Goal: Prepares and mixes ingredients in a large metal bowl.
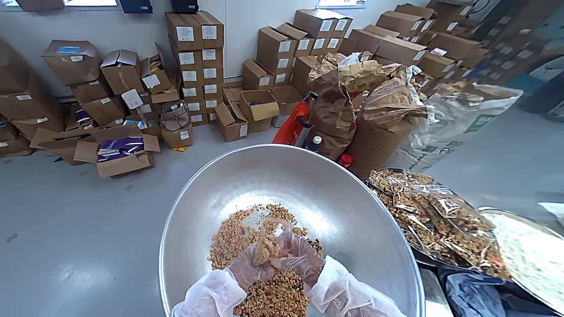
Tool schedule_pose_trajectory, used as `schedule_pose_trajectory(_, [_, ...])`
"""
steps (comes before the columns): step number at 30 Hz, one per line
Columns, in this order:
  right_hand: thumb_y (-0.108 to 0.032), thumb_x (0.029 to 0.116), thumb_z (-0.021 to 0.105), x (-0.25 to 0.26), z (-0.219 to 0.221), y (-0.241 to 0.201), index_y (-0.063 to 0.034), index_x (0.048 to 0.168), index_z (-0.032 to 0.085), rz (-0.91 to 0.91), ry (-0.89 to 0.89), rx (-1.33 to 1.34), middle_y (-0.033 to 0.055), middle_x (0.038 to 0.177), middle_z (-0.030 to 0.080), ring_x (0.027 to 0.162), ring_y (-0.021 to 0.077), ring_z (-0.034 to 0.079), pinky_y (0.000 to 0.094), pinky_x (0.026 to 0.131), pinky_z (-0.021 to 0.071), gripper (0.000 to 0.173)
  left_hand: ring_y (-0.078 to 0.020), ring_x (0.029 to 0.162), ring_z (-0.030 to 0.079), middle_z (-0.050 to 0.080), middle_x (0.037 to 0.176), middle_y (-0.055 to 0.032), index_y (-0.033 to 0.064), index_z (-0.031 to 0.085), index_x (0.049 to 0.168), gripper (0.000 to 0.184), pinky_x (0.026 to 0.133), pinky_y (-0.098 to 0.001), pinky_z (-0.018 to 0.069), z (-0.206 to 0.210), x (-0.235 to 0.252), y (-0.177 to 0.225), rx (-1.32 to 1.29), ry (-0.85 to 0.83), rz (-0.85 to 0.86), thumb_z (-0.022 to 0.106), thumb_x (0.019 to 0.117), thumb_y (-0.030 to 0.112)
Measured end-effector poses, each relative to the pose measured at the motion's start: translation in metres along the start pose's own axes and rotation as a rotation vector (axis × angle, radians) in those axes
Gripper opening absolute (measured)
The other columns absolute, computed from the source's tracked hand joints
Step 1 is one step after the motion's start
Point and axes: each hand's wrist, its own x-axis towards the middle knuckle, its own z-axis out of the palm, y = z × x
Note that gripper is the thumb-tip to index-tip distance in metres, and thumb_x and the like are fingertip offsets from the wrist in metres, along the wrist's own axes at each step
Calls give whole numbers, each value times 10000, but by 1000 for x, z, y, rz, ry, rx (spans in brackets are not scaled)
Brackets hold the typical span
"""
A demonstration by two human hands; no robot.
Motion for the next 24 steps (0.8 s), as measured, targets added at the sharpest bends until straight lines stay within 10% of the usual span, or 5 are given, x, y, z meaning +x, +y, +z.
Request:
schedule_pose_trajectory(4, [-53,762,776,-3,6,-7,-39,1522,374,80,-38,-33,132,1372,577,1114,193,666,340,871,604,859,-73,956,689,692,1078,-47,-38,507,1307,573,879,-245,585,7,-3,12,130,110,-63,739,792,-141])
schedule_pose_trajectory(11, [-71,736,801,0,16,5,-5,1458,473,15,39,-64,117,1382,593,1201,126,628,278,969,566,795,-104,771,713,721,960,-59,-10,619,1178,337,758,-272,614,7,0,14,429,100,-199,752,868,-20])
schedule_pose_trajectory(15, [-6,713,824,-4,18,4,30,1245,598,5,101,-79,74,1093,697,935,87,698,260,837,601,579,-78,696,671,710,898,-29,9,660,1142,239,700,-255,586,4,0,12,454,29,-204,719,909,15])
schedule_pose_trajectory(19, [-136,680,879,-4,11,16,44,1416,472,-62,30,-44,104,1251,648,1090,112,661,273,944,568,859,-40,664,646,689,807,22,24,663,1052,130,693,-231,570,7,-2,5,420,-48,-149,683,923,29])
schedule_pose_trajectory(24, [-156,755,848,-7,13,14,9,1335,578,-78,60,-39,73,1194,705,1058,111,690,303,935,588,661,-84,1018,694,734,1117,-49,26,655,1261,428,978,-312,552,6,-4,8,570,-53,-57,778,870,149])
